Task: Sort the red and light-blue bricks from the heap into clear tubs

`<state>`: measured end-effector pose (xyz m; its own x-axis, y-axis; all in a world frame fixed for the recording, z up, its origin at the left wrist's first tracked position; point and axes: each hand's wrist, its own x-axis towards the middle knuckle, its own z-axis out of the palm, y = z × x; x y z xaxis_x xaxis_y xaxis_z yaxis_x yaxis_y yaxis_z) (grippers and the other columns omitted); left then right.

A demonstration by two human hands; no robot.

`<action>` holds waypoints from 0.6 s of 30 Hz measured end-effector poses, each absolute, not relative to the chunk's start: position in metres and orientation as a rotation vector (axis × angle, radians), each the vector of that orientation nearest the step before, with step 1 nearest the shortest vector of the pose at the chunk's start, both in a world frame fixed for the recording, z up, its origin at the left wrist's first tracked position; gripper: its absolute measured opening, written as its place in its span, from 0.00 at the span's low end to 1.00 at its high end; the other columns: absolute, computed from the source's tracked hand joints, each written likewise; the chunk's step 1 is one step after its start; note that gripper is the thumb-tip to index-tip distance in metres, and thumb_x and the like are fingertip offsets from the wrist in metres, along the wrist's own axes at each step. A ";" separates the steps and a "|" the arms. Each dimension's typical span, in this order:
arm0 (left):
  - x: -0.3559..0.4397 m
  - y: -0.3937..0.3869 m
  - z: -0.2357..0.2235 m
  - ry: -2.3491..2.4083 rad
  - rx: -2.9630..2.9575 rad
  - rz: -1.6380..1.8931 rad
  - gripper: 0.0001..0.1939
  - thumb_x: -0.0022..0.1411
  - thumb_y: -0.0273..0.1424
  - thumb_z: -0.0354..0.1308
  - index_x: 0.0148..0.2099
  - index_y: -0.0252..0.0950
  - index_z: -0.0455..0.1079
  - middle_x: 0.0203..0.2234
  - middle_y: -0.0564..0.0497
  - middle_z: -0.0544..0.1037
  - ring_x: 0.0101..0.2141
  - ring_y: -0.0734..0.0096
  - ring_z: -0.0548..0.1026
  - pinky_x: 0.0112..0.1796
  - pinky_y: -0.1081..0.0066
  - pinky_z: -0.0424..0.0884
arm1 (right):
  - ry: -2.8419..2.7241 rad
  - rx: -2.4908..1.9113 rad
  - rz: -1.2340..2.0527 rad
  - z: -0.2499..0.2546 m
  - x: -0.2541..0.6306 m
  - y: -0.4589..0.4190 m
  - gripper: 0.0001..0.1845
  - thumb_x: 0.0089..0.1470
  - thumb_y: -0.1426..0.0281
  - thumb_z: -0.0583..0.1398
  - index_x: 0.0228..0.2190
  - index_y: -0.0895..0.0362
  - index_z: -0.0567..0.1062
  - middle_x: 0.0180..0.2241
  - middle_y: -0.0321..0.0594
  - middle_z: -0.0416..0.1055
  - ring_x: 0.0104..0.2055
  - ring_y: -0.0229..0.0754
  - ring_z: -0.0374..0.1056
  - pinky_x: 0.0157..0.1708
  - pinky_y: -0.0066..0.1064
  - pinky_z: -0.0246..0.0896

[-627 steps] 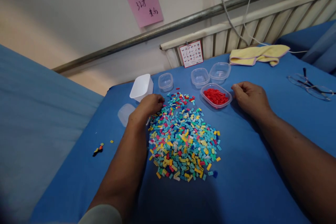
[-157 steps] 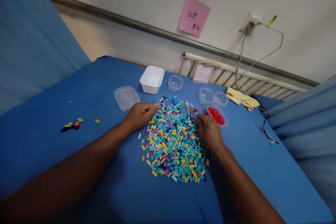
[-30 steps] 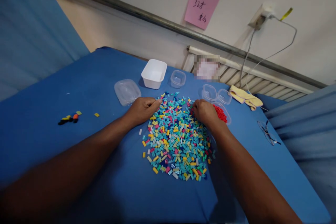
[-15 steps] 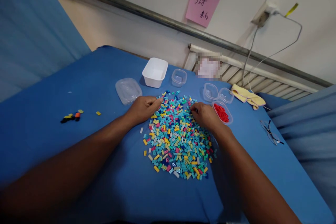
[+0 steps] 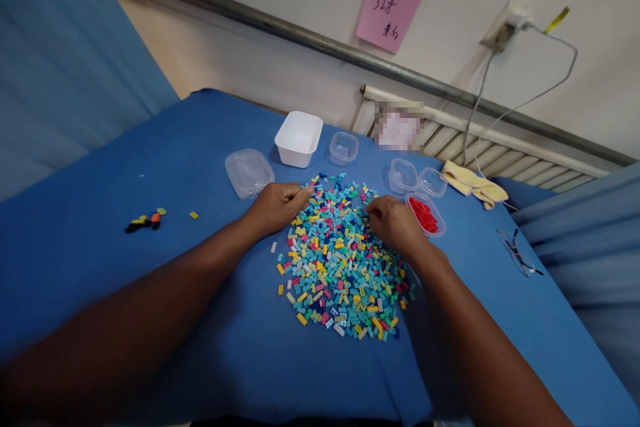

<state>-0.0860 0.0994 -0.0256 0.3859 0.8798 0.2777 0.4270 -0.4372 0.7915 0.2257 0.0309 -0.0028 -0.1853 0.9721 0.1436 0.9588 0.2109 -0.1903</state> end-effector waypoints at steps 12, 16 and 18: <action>-0.087 0.100 -0.022 1.172 2.042 0.911 0.30 0.75 0.51 0.52 0.24 0.37 0.63 0.19 0.55 0.61 0.24 0.71 0.61 0.30 0.65 0.50 | -1.652 -2.023 0.005 0.020 0.322 -0.008 0.21 0.63 0.56 0.62 0.47 0.55 0.86 0.36 0.45 0.84 0.34 0.49 0.77 0.40 0.41 0.72; -0.088 0.102 -0.023 1.174 2.041 0.905 0.30 0.74 0.52 0.52 0.24 0.37 0.64 0.19 0.55 0.62 0.24 0.71 0.63 0.30 0.66 0.51 | -1.538 -1.941 -0.030 0.005 0.336 -0.024 0.22 0.63 0.54 0.62 0.49 0.55 0.86 0.40 0.47 0.86 0.40 0.52 0.81 0.44 0.43 0.75; -0.088 0.102 -0.023 1.176 2.046 0.901 0.31 0.74 0.52 0.52 0.24 0.37 0.64 0.19 0.55 0.63 0.24 0.71 0.63 0.30 0.66 0.52 | -1.482 -1.960 -0.029 -0.007 0.350 -0.041 0.23 0.64 0.53 0.62 0.50 0.54 0.85 0.41 0.48 0.86 0.42 0.53 0.82 0.44 0.44 0.76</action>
<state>-0.0879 0.1020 -0.0231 0.3750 0.8910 0.2560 0.4789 -0.4226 0.7694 0.3497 -0.0412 -0.0075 0.3545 0.8461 0.3981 0.8611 -0.1294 -0.4918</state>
